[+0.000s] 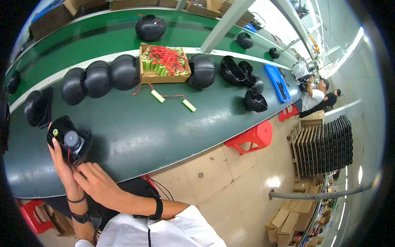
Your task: Assembling black plastic electronic devices, including internal modules and batteries, on an industrial production line.
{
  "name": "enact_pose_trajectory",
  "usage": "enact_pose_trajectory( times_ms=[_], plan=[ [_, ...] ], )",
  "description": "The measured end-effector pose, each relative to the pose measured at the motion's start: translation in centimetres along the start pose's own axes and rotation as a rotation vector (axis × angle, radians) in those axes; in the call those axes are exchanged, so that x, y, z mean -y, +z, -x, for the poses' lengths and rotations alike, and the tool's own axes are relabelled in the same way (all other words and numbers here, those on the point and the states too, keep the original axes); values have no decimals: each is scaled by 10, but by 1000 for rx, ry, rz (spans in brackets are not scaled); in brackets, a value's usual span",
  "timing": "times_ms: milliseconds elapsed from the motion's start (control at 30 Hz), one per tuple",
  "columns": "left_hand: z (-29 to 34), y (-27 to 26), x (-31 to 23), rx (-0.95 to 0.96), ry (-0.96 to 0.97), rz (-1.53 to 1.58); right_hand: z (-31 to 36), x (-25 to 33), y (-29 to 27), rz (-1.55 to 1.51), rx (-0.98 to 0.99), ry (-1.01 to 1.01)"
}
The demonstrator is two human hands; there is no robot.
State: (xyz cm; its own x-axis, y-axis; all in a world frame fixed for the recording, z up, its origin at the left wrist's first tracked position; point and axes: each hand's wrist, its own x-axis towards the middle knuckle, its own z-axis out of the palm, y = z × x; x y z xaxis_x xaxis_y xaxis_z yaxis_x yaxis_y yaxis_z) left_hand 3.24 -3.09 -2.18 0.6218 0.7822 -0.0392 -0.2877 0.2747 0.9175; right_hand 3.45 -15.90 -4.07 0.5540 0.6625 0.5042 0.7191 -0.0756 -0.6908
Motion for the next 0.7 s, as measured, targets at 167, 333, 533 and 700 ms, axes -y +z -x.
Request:
enact_pose_trajectory(
  times_ms=[167, 333, 533, 700],
  plan=[
    [-7, 8, 11, 117, -20, 37, 17, -27, -57, -256, 109, 44],
    [-29, -37, -28, 273, 124, -438, 25, -141, -273, 353, -1003, 367],
    [-45, -26, -52, 640, 69, -895, 175, -297, -539, 394, -1361, 876],
    [-42, -18, -66, 679, -20, -900, 147, -309, -517, 293, -1113, 885]
  ],
)
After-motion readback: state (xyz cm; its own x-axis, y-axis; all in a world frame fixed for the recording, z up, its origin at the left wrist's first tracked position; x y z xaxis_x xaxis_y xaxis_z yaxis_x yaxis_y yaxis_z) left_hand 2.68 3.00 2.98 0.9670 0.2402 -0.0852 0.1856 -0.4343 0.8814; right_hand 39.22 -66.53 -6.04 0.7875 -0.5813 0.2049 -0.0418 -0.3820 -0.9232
